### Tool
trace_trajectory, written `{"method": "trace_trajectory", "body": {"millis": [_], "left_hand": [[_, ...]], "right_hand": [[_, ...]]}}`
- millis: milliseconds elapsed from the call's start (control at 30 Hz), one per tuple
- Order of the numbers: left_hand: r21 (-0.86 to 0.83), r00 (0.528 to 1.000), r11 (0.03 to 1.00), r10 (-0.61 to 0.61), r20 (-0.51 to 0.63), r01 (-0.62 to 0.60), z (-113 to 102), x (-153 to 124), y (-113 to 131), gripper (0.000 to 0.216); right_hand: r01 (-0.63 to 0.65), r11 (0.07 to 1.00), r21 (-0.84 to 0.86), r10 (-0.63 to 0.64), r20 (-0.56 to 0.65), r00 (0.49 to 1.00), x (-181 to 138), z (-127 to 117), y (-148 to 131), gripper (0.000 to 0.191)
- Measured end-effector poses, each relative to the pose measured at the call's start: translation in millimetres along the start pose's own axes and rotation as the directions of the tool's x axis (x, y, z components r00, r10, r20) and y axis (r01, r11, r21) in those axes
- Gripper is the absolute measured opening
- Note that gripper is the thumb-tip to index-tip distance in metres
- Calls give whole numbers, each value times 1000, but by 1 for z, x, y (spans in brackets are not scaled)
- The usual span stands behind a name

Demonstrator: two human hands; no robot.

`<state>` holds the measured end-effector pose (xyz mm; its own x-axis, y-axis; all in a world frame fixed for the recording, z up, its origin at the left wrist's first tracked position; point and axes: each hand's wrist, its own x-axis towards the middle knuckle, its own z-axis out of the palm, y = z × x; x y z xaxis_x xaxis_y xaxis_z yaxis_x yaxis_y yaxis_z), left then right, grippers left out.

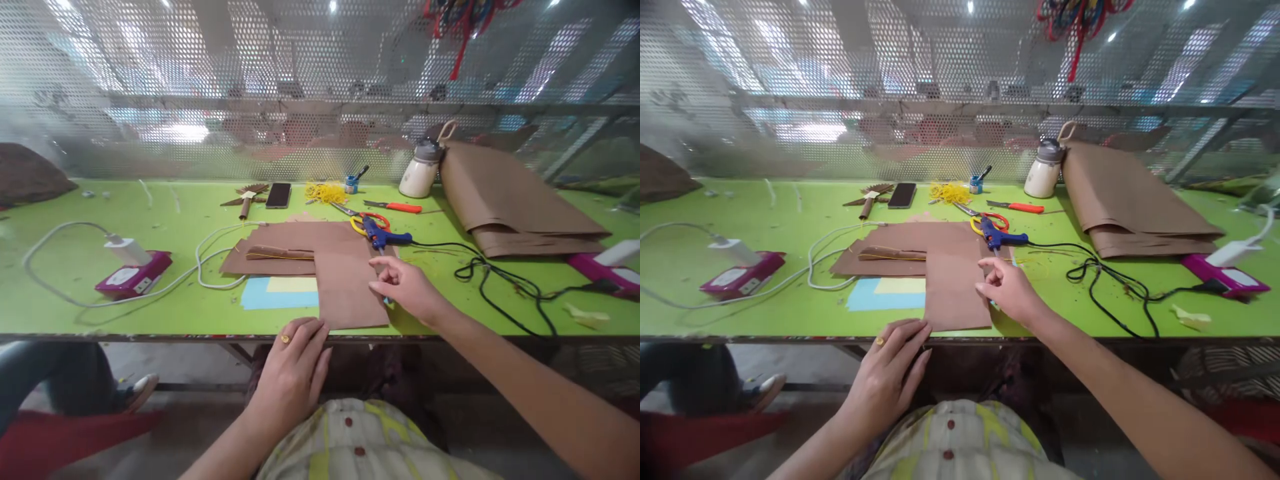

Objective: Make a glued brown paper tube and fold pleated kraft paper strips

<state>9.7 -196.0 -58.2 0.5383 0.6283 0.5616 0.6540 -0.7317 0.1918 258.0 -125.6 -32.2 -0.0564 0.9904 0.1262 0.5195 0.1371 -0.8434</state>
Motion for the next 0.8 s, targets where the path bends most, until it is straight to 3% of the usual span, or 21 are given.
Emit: {"method": "trace_trajectory", "body": {"millis": [133,200,267,367,433,500,533,600,700,800], "left_hand": [[-68,999,996,-50,6,50,-2,0,1,35],[-177,989,973,-147,3,146,-5,2,-2,38],[-377,953,885,-303,-18,274,-7,7,-7,40],[-737,830,548,-557,30,395,-12,24,-15,42],[-839,715,255,-667,207,480,-18,39,-18,50],[-853,644,-11,-652,401,521,-25,54,-16,52],[-844,639,-109,-605,476,525,-28,60,-15,49],[-826,672,-213,-493,552,523,-33,72,-13,40],[-832,723,-239,-414,553,500,-33,84,-12,27],[-839,716,-278,-438,544,468,-25,95,-15,23]], "right_hand": [[25,993,116,-30,40,999,-7,2,-5,53],[40,977,210,-41,1,999,-10,4,-8,54],[49,951,306,-32,-60,998,-13,5,-11,57],[73,909,410,-22,-129,991,-16,6,-16,60],[98,880,464,-33,-146,989,-17,6,-21,59],[118,851,512,-50,-145,988,-17,5,-25,58],[124,836,534,-56,-140,988,-17,5,-28,58],[132,810,572,-66,-135,989,-16,5,-31,58],[134,791,597,-67,-133,989,-11,7,-33,61],[127,781,611,-40,-154,987,-4,10,-36,65]]}}
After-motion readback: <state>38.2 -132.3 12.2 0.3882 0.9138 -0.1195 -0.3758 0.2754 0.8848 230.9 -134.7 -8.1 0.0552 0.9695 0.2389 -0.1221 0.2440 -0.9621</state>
